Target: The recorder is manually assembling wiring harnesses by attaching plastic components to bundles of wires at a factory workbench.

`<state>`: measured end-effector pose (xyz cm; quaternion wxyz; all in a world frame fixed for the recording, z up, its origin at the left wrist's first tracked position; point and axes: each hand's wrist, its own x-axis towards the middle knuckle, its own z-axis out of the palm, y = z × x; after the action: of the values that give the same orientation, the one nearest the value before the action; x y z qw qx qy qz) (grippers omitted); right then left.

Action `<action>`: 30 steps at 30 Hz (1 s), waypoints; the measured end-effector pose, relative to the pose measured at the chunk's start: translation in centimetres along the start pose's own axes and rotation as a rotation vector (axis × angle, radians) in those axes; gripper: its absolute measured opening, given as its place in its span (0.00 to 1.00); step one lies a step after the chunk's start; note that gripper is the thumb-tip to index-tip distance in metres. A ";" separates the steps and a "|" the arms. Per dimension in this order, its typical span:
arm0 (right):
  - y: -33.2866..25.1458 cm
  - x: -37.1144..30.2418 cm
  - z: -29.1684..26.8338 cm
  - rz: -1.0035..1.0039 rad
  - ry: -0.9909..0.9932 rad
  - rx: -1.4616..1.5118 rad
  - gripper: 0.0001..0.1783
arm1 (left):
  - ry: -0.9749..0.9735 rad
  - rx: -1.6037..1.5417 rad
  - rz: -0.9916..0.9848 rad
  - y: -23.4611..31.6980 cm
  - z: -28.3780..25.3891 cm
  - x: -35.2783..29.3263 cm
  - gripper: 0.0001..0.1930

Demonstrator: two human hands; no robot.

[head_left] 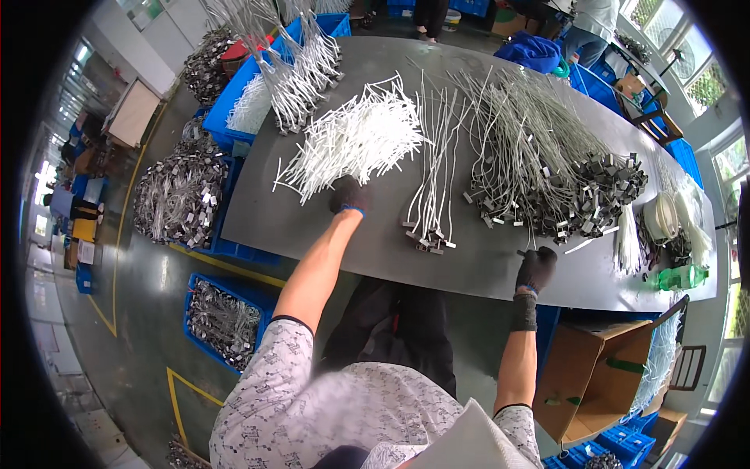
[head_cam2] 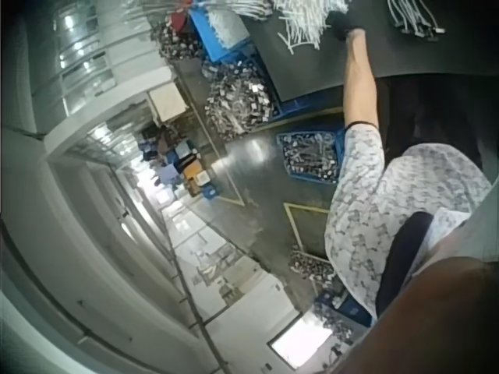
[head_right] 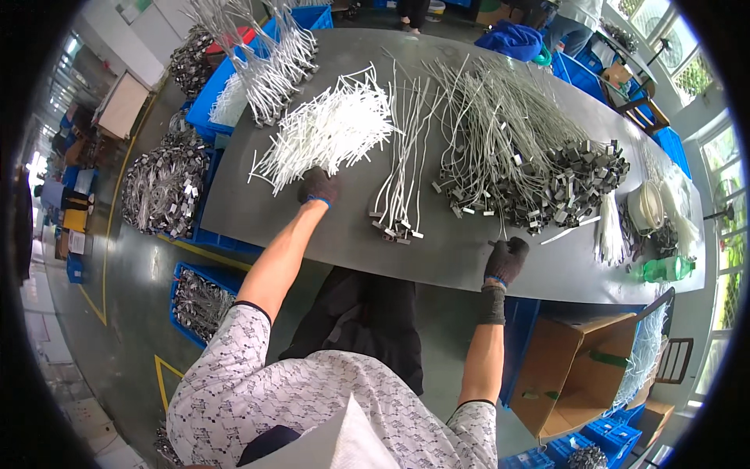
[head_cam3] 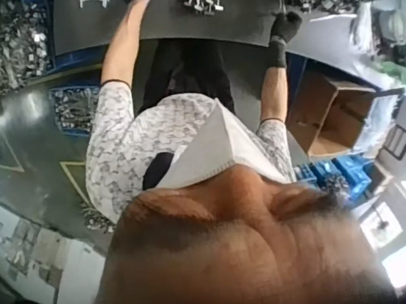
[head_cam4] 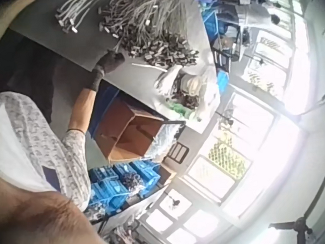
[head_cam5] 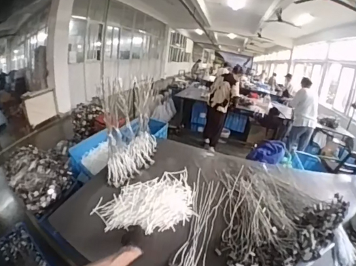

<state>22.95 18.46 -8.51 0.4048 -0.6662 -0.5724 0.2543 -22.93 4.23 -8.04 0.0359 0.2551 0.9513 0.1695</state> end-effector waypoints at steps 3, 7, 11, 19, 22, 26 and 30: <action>0.0 -1.5 -2.1 0.246 -0.243 0.224 0.15 | -0.171 0.037 -0.017 -1.2 -0.6 1.4 0.26; -1.7 -8.4 -5.3 0.356 -0.603 0.340 0.10 | -0.278 0.087 -0.013 -2.6 1.8 2.5 0.26; 6.3 -16.6 -9.4 0.073 -0.463 0.226 0.09 | -0.243 -0.002 0.040 -3.9 3.9 1.8 0.19; 22.0 -33.0 -20.7 0.116 -1.093 -0.905 0.16 | -0.952 -1.630 -0.640 -6.7 2.5 -9.5 0.01; 18.1 -34.0 -20.4 0.062 -0.883 -0.745 0.15 | -1.152 -1.751 -0.434 -1.8 -0.8 -14.1 0.05; 10.1 -29.4 -14.9 -0.206 -0.736 -0.617 0.13 | -1.094 -1.797 -0.364 7.0 -3.5 -18.3 0.05; 4.1 -26.1 -12.1 -0.344 -0.748 -0.653 0.12 | -0.787 -1.862 -0.359 11.1 -4.9 -18.7 0.05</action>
<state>29.30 -9.93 -8.63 -0.0200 -0.5175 -0.8285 0.2131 -2.21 2.44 -0.04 0.5537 0.0177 0.3874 0.7369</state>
